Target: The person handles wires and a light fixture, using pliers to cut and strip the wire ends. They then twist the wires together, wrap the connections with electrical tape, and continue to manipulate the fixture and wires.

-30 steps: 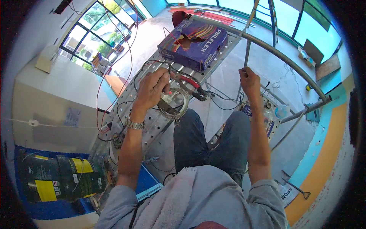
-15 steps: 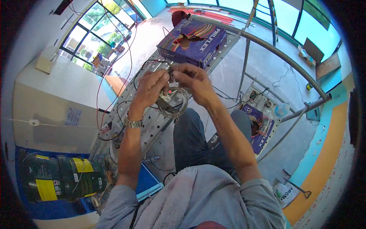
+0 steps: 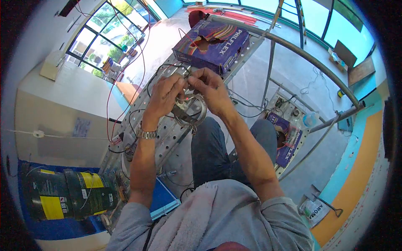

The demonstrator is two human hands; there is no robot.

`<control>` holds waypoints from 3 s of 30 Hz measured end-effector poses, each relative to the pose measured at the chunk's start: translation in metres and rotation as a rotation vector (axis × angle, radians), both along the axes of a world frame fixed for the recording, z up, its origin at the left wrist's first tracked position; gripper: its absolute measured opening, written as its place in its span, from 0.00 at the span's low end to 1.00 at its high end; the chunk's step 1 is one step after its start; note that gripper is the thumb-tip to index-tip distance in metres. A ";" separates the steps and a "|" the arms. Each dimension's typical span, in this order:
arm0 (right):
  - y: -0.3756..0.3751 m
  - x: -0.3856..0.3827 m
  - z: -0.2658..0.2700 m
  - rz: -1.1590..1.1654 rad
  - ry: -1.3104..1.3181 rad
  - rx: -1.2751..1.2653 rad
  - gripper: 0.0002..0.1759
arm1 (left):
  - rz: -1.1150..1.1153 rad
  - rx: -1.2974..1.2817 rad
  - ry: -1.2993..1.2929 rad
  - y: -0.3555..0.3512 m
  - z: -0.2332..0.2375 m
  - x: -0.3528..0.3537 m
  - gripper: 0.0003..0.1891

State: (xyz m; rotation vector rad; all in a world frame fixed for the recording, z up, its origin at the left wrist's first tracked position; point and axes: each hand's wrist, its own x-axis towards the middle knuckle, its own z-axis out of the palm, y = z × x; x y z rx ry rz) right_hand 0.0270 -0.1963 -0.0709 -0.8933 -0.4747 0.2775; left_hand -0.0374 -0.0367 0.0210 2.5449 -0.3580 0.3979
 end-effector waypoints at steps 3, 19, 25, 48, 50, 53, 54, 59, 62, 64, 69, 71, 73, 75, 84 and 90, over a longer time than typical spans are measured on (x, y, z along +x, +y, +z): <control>-0.004 0.007 -0.006 -0.150 -0.169 -0.133 0.07 | 0.004 -0.060 0.085 0.009 -0.007 0.004 0.20; -0.009 -0.003 0.005 -0.156 -0.127 -0.043 0.07 | 0.129 -0.002 0.028 0.002 -0.012 0.002 0.21; -0.007 -0.005 0.006 -0.311 -0.244 -0.082 0.10 | 0.131 -0.037 0.134 -0.008 0.001 -0.001 0.15; -0.030 0.007 0.014 -0.475 -0.859 -0.433 0.08 | 0.003 0.176 0.090 -0.003 0.006 -0.004 0.12; -0.030 0.003 0.015 -0.406 -0.777 -0.452 0.09 | -0.023 0.174 0.035 -0.004 0.007 -0.006 0.12; -0.030 0.000 0.016 -0.386 -0.796 -0.414 0.09 | -0.014 0.207 0.093 0.005 0.001 -0.002 0.12; -0.030 0.003 0.012 -0.353 -0.804 -0.410 0.10 | -0.019 0.204 0.090 0.005 0.003 -0.002 0.12; -0.037 0.008 0.014 -0.283 -0.802 -0.431 0.06 | -0.031 0.201 0.090 0.001 0.002 0.000 0.12; -0.032 0.014 0.003 -0.349 -0.898 -0.404 0.07 | -0.069 0.216 0.050 -0.001 0.004 -0.002 0.11; -0.033 0.015 0.004 -0.326 -0.893 -0.439 0.07 | -0.068 0.258 0.038 0.003 0.002 -0.001 0.11; -0.039 0.014 0.009 -0.235 -0.832 -0.458 0.10 | -0.075 0.264 0.014 0.002 0.001 -0.004 0.12; -0.038 0.016 0.008 -0.225 -0.841 -0.438 0.10 | -0.072 0.267 -0.004 0.002 0.002 -0.004 0.13; -0.037 0.019 0.005 -0.211 -0.842 -0.409 0.10 | -0.051 0.266 0.017 0.003 0.000 -0.003 0.13; -0.034 0.022 0.000 -0.179 -0.800 -0.368 0.10 | -0.036 0.270 0.047 0.004 0.000 -0.001 0.13; -0.031 0.011 -0.003 -0.251 -0.704 -0.432 0.10 | -0.014 0.299 0.142 -0.006 0.013 -0.001 0.12; -0.030 0.012 -0.008 -0.329 -0.715 -0.396 0.08 | 0.017 0.199 0.163 -0.008 0.012 -0.003 0.12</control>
